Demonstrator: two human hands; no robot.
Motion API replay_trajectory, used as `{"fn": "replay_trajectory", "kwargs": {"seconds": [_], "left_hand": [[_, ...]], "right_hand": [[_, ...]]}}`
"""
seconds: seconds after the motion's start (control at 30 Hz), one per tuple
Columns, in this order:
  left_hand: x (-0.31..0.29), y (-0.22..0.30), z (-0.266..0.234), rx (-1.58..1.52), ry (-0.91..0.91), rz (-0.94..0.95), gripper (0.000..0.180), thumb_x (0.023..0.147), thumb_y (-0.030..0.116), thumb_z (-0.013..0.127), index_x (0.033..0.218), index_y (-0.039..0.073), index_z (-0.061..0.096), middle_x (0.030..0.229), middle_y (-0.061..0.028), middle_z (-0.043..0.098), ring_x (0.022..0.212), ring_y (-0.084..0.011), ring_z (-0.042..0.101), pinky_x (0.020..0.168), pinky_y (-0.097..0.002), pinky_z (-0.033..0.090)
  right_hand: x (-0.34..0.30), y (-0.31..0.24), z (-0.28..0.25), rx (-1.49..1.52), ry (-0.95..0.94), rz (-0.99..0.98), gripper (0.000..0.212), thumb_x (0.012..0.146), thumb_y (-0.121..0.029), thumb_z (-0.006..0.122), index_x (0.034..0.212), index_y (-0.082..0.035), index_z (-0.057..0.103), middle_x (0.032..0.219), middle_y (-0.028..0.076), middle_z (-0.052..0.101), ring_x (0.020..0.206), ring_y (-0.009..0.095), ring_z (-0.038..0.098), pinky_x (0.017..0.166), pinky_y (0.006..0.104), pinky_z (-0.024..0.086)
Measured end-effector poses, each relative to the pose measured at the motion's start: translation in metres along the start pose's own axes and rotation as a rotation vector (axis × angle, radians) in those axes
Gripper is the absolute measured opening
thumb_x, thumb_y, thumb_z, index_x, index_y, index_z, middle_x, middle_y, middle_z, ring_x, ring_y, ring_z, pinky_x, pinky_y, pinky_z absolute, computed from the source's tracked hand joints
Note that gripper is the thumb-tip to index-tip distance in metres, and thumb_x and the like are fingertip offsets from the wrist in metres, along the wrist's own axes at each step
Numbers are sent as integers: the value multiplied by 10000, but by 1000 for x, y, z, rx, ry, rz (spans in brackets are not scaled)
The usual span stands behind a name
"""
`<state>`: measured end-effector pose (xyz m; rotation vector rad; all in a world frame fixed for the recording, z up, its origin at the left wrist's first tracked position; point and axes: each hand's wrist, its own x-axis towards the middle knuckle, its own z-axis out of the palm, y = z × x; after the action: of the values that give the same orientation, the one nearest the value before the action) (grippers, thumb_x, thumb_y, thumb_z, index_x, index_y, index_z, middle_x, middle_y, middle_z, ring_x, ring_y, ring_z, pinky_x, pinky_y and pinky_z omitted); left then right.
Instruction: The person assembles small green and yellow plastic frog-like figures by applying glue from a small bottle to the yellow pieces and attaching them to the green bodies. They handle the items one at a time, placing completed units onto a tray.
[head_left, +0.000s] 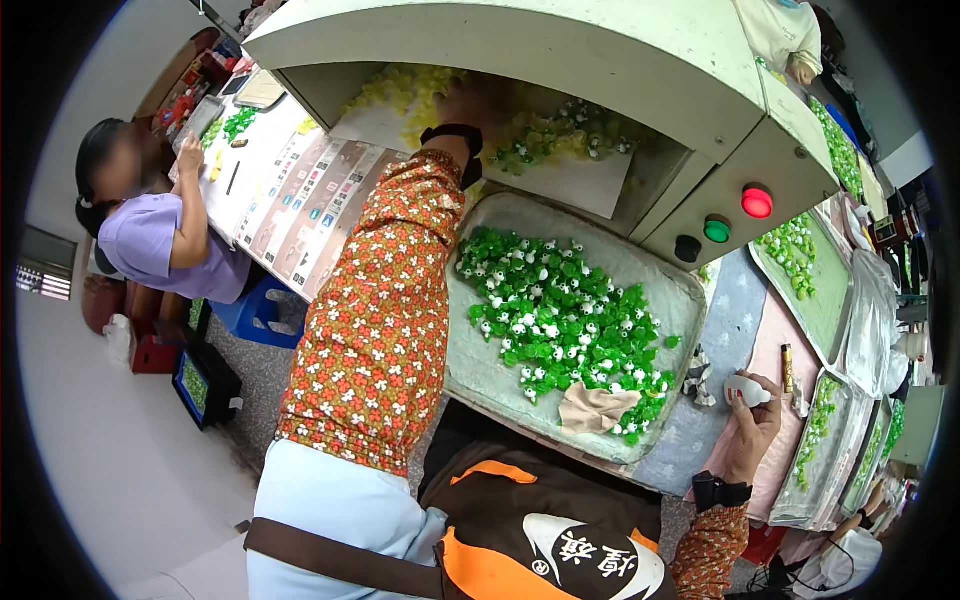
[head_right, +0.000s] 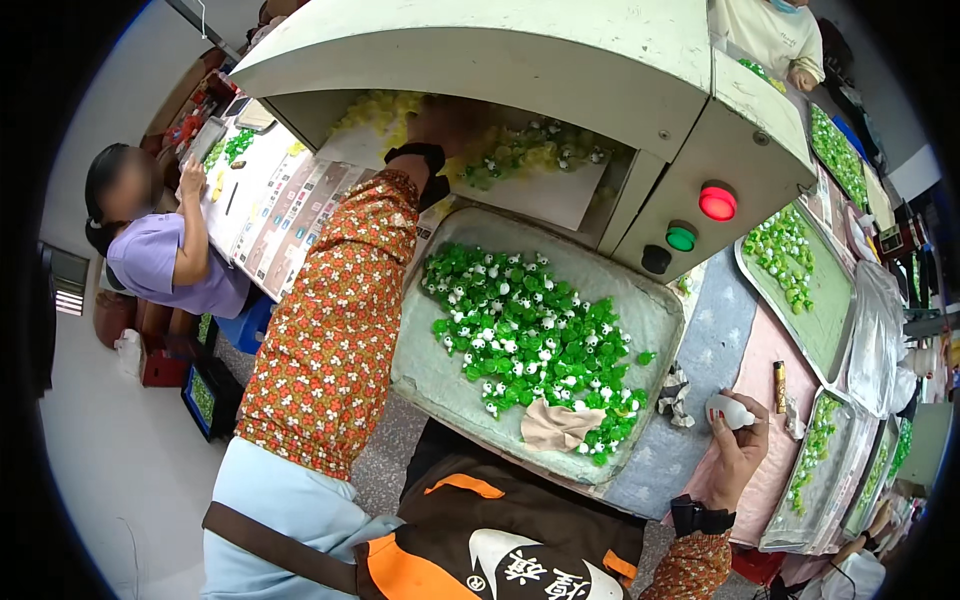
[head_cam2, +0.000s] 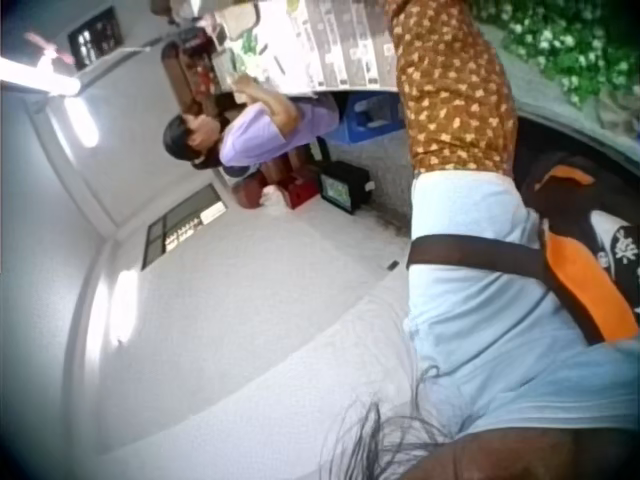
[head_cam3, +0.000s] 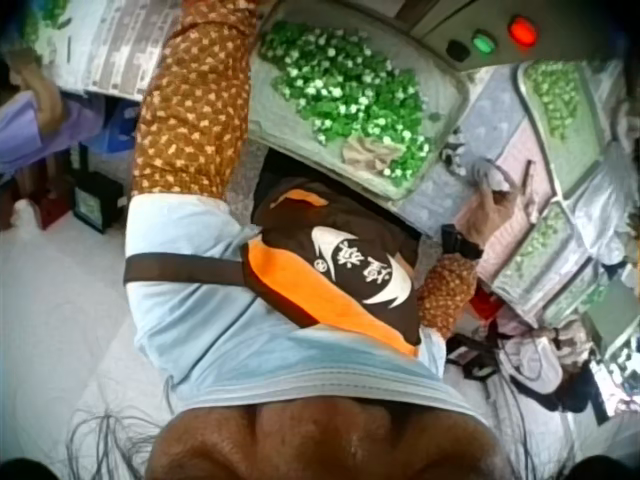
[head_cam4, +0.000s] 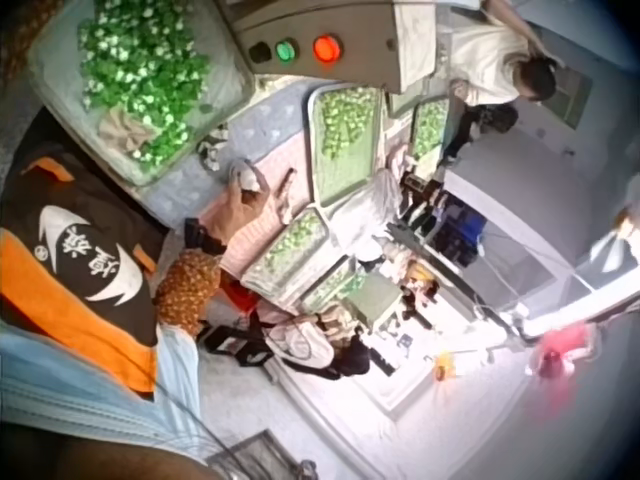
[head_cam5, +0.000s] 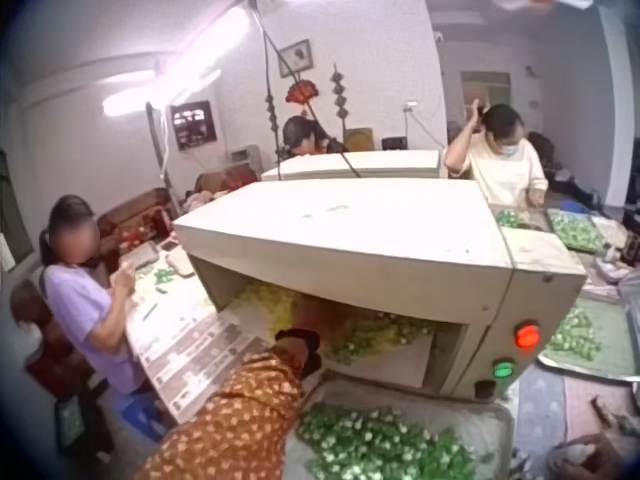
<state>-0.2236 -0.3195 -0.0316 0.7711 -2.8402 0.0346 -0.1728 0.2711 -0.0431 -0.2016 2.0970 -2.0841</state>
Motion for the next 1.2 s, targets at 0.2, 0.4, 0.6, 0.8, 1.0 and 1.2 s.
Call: {"fn": "replay_trajectory", "kwargs": {"seconds": [0.2,0.4,0.6,0.8,1.0,1.2], "left_hand": [[34,-30,51,84,22,54,640,940,431,615,1474,110,470,1498,-195,501,1399,-419,452,1080,-562,445],[35,-9,18,171,57,193,349,933,237,620,1227,56,671,1229,-190,688,1111,-386,670,961,-510,534],[56,-30,28,5,76,-54,313,960,257,609,1223,115,701,1318,-126,658,1175,-332,643,980,-515,522],[78,-89,49,272,42,-108,447,987,397,590,1429,343,565,1494,-6,535,1313,-278,546,1052,-489,495],[68,-93,29,560,-76,-82,458,1001,489,543,1440,358,541,1524,-1,497,1349,-261,513,1041,-475,506],[39,-117,29,360,18,-79,324,1021,440,524,1282,253,567,1224,-13,492,1065,-218,465,828,-407,444]], "right_hand": [[3,2,1,2,-34,-3,378,882,54,687,1241,1,583,1251,164,659,1136,220,638,1011,361,524],[-1,4,-6,-11,-18,-19,375,887,53,682,1245,2,580,1266,175,653,1158,234,634,1019,371,524],[-1,4,-7,-45,-12,-11,374,893,39,687,1250,5,580,1265,175,649,1160,233,631,1028,383,533],[2,2,2,4,-43,-5,361,897,36,673,1246,-2,591,1252,149,658,1144,214,637,1017,354,525],[1,5,-3,26,-41,-30,351,893,38,679,1229,8,584,1224,137,652,1100,199,650,1005,355,546],[3,6,-4,-36,-67,-61,322,904,23,701,1211,2,605,1146,76,669,1039,143,648,948,285,527]]}}
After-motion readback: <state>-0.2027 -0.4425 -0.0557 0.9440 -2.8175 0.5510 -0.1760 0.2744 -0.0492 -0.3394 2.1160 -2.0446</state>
